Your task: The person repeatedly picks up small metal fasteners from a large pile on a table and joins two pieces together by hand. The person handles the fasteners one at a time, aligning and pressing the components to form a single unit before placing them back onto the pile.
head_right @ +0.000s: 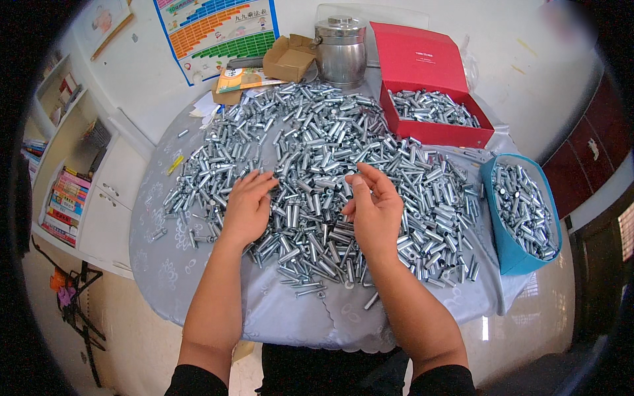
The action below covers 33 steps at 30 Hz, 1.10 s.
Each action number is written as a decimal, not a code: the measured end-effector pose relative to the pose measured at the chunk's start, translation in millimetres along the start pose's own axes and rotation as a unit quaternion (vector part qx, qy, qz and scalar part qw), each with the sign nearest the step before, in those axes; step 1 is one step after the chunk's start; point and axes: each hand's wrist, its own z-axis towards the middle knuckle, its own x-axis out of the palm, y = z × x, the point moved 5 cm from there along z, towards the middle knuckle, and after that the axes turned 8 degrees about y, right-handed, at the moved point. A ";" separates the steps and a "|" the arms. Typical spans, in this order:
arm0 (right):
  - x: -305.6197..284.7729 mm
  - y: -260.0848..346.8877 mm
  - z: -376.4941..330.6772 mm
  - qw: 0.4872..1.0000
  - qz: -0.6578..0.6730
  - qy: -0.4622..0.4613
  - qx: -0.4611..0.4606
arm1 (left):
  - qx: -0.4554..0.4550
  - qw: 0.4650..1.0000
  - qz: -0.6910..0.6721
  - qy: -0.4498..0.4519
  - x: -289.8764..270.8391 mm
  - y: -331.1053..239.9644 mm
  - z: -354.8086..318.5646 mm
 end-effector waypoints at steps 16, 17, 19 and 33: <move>-0.3 -0.2 -0.6 1.000 -0.006 0.001 0.003 | -0.044 0.995 0.086 0.038 -14.6 -8.5 -3.2; -0.5 -0.6 -0.3 1.000 -0.008 0.000 0.003 | -0.049 0.995 0.077 0.043 -17.6 -8.4 -3.3; -0.9 -3.9 0.0 1.000 -0.005 0.003 0.005 | -0.057 0.995 0.058 0.053 -22.0 -7.2 -3.1; 5.5 -1.6 -3.1 0.998 -0.039 0.029 0.030 | -0.010 0.970 -0.229 -0.082 -24.5 -20.3 -6.3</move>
